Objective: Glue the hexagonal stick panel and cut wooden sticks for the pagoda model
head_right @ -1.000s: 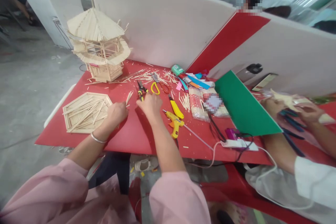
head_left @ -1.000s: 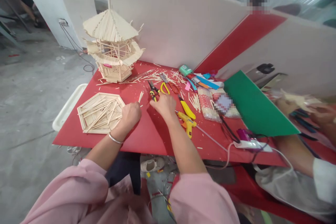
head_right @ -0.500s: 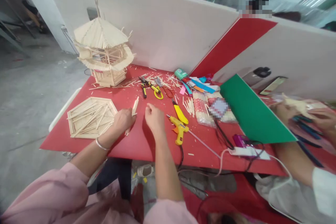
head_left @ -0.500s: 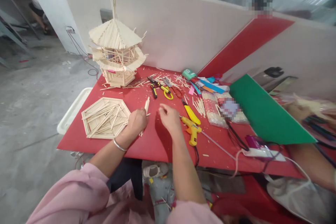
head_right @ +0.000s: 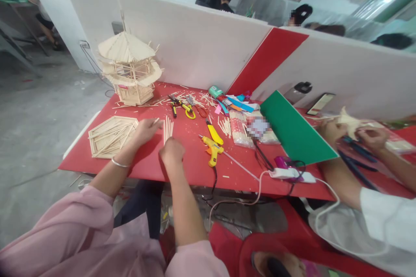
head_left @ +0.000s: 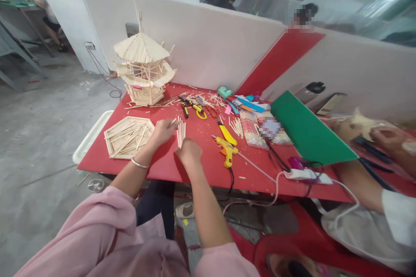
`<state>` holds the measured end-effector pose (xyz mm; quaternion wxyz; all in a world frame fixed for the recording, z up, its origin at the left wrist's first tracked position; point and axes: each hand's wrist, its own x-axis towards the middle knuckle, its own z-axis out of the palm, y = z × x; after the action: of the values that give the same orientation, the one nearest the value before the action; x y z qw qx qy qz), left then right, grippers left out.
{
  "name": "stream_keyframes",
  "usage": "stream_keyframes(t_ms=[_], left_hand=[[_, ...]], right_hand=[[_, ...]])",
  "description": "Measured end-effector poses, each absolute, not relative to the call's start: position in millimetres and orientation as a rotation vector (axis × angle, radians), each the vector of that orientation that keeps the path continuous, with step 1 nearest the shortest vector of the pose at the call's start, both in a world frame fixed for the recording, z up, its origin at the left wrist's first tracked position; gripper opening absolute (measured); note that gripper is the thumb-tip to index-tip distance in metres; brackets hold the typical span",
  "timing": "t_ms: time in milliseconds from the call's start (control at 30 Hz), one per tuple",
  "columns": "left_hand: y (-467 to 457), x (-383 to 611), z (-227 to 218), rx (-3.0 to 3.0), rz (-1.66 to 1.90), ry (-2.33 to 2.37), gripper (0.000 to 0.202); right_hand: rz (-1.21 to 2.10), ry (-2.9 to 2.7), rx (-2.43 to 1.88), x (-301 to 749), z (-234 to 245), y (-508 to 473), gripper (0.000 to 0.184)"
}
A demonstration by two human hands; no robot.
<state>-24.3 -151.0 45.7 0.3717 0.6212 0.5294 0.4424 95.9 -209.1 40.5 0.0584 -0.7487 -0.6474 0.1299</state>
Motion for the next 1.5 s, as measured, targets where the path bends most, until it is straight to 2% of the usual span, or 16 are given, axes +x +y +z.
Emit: stream_keyframes(t_ms=[67,133,400,633,800,933,1033,1133,1267,1367,1500], left_hand=[[-149.1,-24.9,47.3,1.387,1.274,1.205,0.043],[-147.1,-21.9,44.9,1.188,1.367,1.131,0.048],[-152.2,8.3,18.7,0.922,1.480,1.200,0.041],[-160.0,16.5,17.2,1.012,1.477,0.780,0.049],[-165.4,10.8,26.9,1.156,1.515,0.776,0.043],[-171.0,6.5,33.8,1.234,1.493,0.742,0.037],[-172.9,5.6,35.3,1.275,1.416,0.723,0.042],[-170.2,5.2,34.6,1.289,1.389,0.732,0.046],[-166.0,5.4,33.9,1.301,1.329,0.774,0.054],[-168.8,9.1,33.5,1.373,1.172,0.767,0.057],[-174.0,14.8,31.3,1.461,1.098,0.728,0.057]], right_hand=[[0.429,-1.968,-2.295,102.9,38.6,-199.7,0.029],[0.448,-1.936,-2.314,109.9,33.6,-191.0,0.027],[0.462,-1.682,-2.161,122.7,13.1,-188.0,0.039],[0.600,-1.709,-1.780,107.1,-3.6,-191.5,0.038],[0.588,-1.719,-1.209,102.2,-16.5,-183.4,0.037],[0.633,-1.709,-1.216,107.5,-23.0,-184.7,0.027],[0.720,-1.762,-1.259,109.1,-19.0,-191.3,0.028],[0.790,-1.754,-1.341,110.1,-12.5,-198.2,0.042],[0.869,-1.404,-1.246,120.8,-6.6,-202.0,0.057],[0.897,-1.263,-1.053,133.4,7.8,-201.2,0.052],[0.925,-1.373,-0.976,142.3,46.4,-196.7,0.045]])
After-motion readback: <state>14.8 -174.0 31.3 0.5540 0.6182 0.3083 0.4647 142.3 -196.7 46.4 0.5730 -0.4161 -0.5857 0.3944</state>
